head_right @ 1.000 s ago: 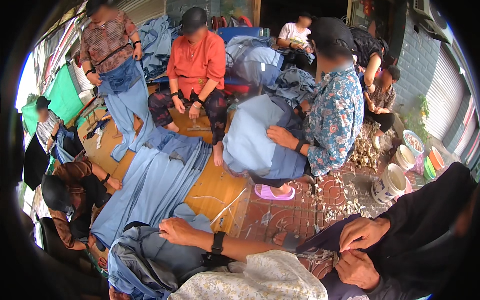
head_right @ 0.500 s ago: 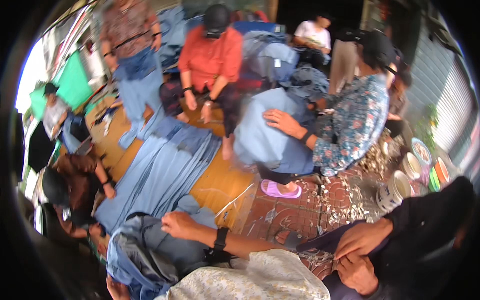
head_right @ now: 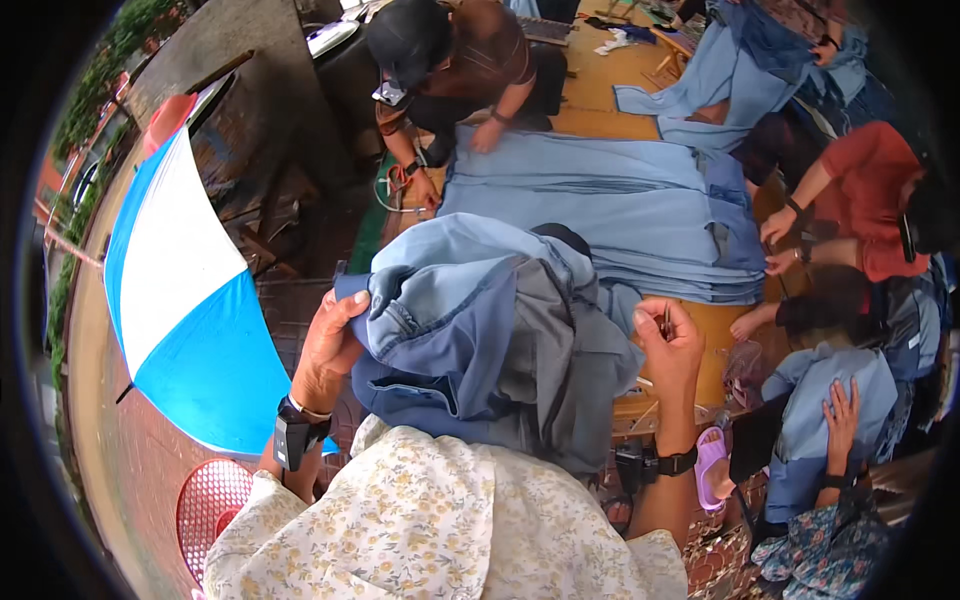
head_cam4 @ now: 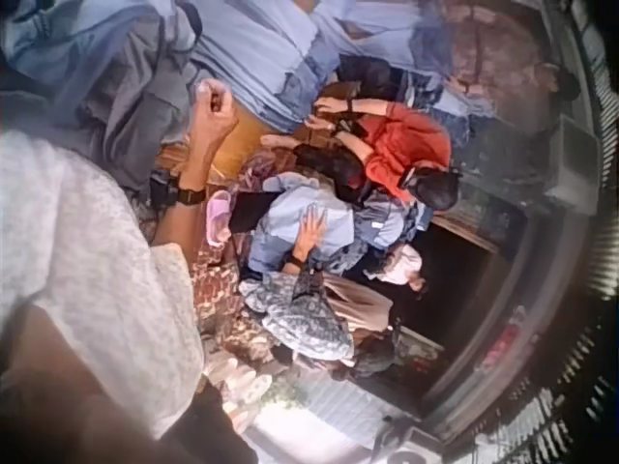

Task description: Inspecting and trimming loose threads from denim trousers.

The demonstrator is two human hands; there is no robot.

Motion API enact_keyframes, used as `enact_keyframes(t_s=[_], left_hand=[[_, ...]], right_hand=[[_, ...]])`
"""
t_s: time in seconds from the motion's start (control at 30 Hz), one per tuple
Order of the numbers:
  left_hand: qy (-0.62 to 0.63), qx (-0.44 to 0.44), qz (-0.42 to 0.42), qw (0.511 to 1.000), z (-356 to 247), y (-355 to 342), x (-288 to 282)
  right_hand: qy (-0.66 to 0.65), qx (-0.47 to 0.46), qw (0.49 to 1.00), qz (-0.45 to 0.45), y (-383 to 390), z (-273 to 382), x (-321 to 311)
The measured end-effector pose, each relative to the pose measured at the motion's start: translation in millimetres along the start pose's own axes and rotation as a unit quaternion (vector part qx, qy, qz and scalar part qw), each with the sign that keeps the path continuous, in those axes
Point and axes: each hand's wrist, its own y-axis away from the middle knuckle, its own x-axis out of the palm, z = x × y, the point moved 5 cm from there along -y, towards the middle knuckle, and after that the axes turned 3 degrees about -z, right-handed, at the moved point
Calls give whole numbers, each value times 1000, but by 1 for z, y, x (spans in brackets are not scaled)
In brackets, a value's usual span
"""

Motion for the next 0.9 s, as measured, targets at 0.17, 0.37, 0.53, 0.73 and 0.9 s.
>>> enact_keyframes(t_s=[0.17,0.37,0.53,0.73,0.9], left_hand=[[-8,44,36,998,0,24,-3],[21,55,74,995,7,43,-20],[22,58,65,996,14,47,-25],[26,34,57,997,16,48,-20],[37,31,33,998,19,48,-25]], right_hand=[[-33,-1,998,49,-23,22,15],[-91,-41,980,175,-16,57,48],[-115,-17,973,199,-12,67,53],[-70,-16,977,200,-12,69,60],[-125,-17,975,183,-24,73,70]])
